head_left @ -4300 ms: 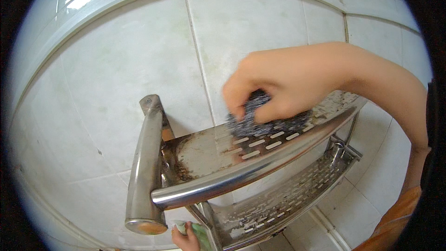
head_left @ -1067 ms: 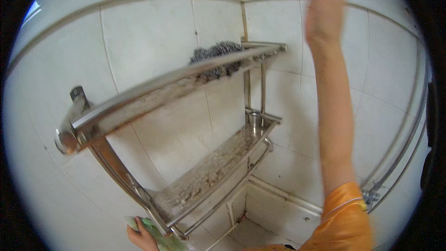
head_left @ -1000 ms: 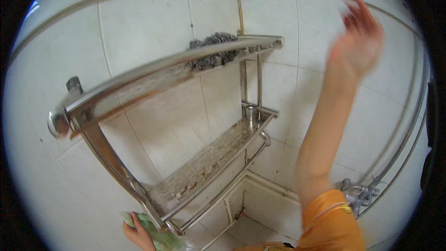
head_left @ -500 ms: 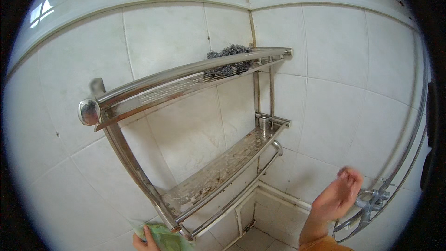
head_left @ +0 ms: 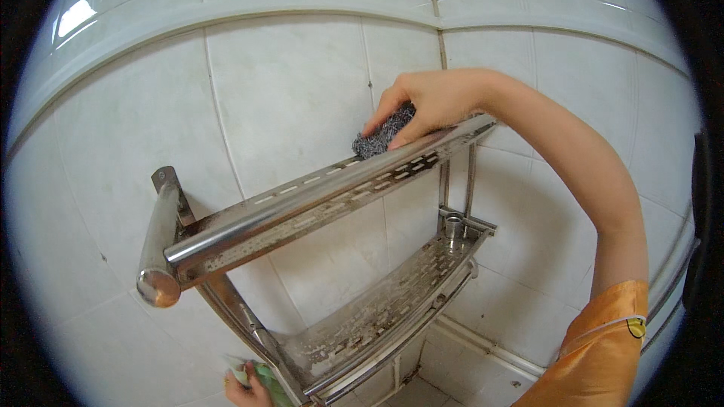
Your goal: The person cleans a metal shower rack using a green cloth and a steel wool pad. They wipe the rack's surfaces and then scrub it with the steel wool before rinsing the area with a handheld shower head.
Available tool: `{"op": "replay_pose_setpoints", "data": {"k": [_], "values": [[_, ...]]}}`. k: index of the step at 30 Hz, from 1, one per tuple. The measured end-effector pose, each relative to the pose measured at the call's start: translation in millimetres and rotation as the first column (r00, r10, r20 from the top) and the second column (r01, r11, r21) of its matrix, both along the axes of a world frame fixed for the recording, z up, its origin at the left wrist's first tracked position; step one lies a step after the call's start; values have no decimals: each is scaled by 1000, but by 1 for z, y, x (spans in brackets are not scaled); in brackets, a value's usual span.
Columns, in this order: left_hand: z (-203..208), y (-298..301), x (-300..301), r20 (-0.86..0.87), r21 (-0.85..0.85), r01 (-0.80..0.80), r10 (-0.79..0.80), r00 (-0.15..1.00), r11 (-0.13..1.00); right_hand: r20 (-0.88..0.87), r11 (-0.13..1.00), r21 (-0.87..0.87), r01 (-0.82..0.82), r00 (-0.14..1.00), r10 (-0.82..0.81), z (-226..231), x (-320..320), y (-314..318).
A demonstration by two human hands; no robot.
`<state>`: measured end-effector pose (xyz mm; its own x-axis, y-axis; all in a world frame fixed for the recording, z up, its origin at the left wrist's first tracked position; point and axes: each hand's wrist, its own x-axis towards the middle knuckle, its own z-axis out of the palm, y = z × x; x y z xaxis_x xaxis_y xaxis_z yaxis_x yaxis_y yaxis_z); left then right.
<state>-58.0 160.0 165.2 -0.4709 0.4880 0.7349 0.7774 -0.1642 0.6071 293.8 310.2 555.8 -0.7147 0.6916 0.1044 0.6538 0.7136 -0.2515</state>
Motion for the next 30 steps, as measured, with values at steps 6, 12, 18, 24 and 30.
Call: {"op": "replay_pose_setpoints", "data": {"k": [6,12,18,24,30], "values": [[8,4,10,5,0,-32,32,999,999,-22,991,-4,-133,991,133,-6,3,23],[13,8,18,23,-8,-31,31,999,999,3,962,-21,-272,962,272,-8,-52,3],[6,9,15,35,24,-97,96,995,995,43,977,-60,-206,977,209,0,-15,11],[-4,16,16,14,49,-92,91,996,995,96,926,51,-373,925,368,-5,-33,18],[-1,13,19,73,16,-136,134,988,991,92,927,39,-373,925,368,-5,-40,12]]}}
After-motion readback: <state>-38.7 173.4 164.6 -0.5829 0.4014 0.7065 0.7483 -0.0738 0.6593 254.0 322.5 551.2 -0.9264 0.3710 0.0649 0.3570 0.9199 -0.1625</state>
